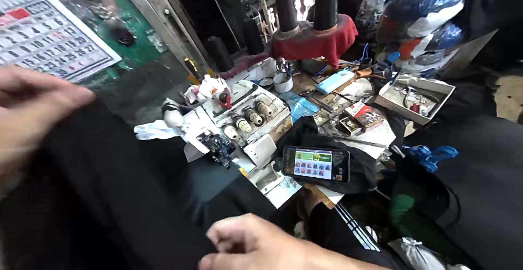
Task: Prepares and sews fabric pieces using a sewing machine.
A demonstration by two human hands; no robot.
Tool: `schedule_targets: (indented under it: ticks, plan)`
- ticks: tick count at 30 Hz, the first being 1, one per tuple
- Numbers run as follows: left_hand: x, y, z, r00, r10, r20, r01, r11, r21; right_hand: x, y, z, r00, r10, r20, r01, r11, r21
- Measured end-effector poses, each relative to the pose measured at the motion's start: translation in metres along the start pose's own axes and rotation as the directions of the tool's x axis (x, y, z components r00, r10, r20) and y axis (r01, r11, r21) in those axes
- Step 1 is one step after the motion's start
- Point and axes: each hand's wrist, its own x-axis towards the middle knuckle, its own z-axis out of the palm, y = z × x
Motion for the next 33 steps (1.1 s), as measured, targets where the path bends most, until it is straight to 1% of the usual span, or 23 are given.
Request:
schedule_targets:
  ticks: [2, 3, 5, 7, 8, 10, 13, 16, 19, 20, 22, 24, 26, 30, 33]
  plan:
    - [-0.024, 0.009, 0.036, 0.989, -0.081, 0.121, 0.084, 0.996, -0.017, -0.021, 0.028, -0.012, 0.987, 0.151, -0.049, -0.149, 0.988, 0.039]
    - [-0.034, 0.011, 0.051, 0.981, -0.095, 0.167, 0.099, 0.995, -0.016, -0.027, 0.041, -0.015, 0.977, 0.204, -0.056, -0.202, 0.978, 0.043]
    - [-0.054, 0.001, 0.073, 0.978, -0.070, 0.198, 0.073, 0.997, -0.007, -0.031, 0.059, -0.016, 0.968, 0.242, -0.064, -0.245, 0.969, -0.034]
    - [-0.071, -0.006, 0.083, 0.980, -0.045, 0.192, 0.048, 0.999, -0.014, -0.033, 0.064, -0.016, 0.969, 0.241, -0.058, -0.247, 0.955, -0.163]
    - [-0.078, -0.005, 0.084, 0.982, -0.034, 0.187, 0.039, 0.999, -0.023, -0.034, 0.061, -0.016, 0.969, 0.240, -0.050, -0.245, 0.949, -0.196]
    - [-0.088, 0.002, 0.082, 0.986, -0.048, 0.158, 0.054, 0.998, -0.029, -0.034, 0.051, -0.018, 0.973, 0.229, -0.039, -0.232, 0.953, -0.197]
    - [-0.098, 0.008, 0.085, 0.993, -0.087, 0.078, 0.088, 0.996, -0.009, -0.027, 0.045, -0.018, 0.976, 0.200, -0.084, -0.212, 0.961, -0.179]
    - [-0.107, 0.014, 0.096, 0.985, -0.170, 0.014, 0.169, 0.985, 0.040, -0.027, 0.037, -0.019, 0.979, 0.175, -0.107, -0.194, 0.958, -0.210]
    - [-0.113, 0.016, 0.108, 0.979, -0.196, -0.056, 0.196, 0.981, -0.007, -0.036, 0.026, -0.021, 0.986, 0.135, -0.103, -0.155, 0.961, -0.231]
    - [-0.115, 0.015, 0.116, 0.975, -0.207, -0.078, 0.205, 0.978, -0.034, -0.038, 0.029, -0.023, 0.982, 0.143, -0.126, -0.169, 0.959, -0.229]
    - [-0.124, 0.005, 0.138, 0.963, -0.253, -0.098, 0.248, 0.967, -0.058, -0.040, 0.045, -0.028, 0.955, 0.208, -0.210, -0.254, 0.941, -0.225]
    - [-0.132, -0.011, 0.162, 0.958, -0.271, -0.090, 0.267, 0.962, -0.050, -0.041, 0.059, -0.034, 0.926, 0.272, -0.263, -0.328, 0.923, -0.202]
    - [-0.138, -0.021, 0.176, 0.959, -0.271, -0.082, 0.271, 0.963, -0.014, -0.041, 0.061, -0.036, 0.918, 0.297, -0.263, -0.347, 0.922, -0.172]
    - [-0.139, -0.018, 0.178, 0.957, -0.288, -0.038, 0.289, 0.957, 0.029, -0.040, 0.067, -0.040, 0.918, 0.304, -0.254, -0.358, 0.911, -0.204]
    - [-0.137, -0.013, 0.172, 0.955, -0.298, 0.000, 0.298, 0.955, 0.006, -0.038, 0.069, -0.039, 0.920, 0.300, -0.251, -0.352, 0.915, -0.199]
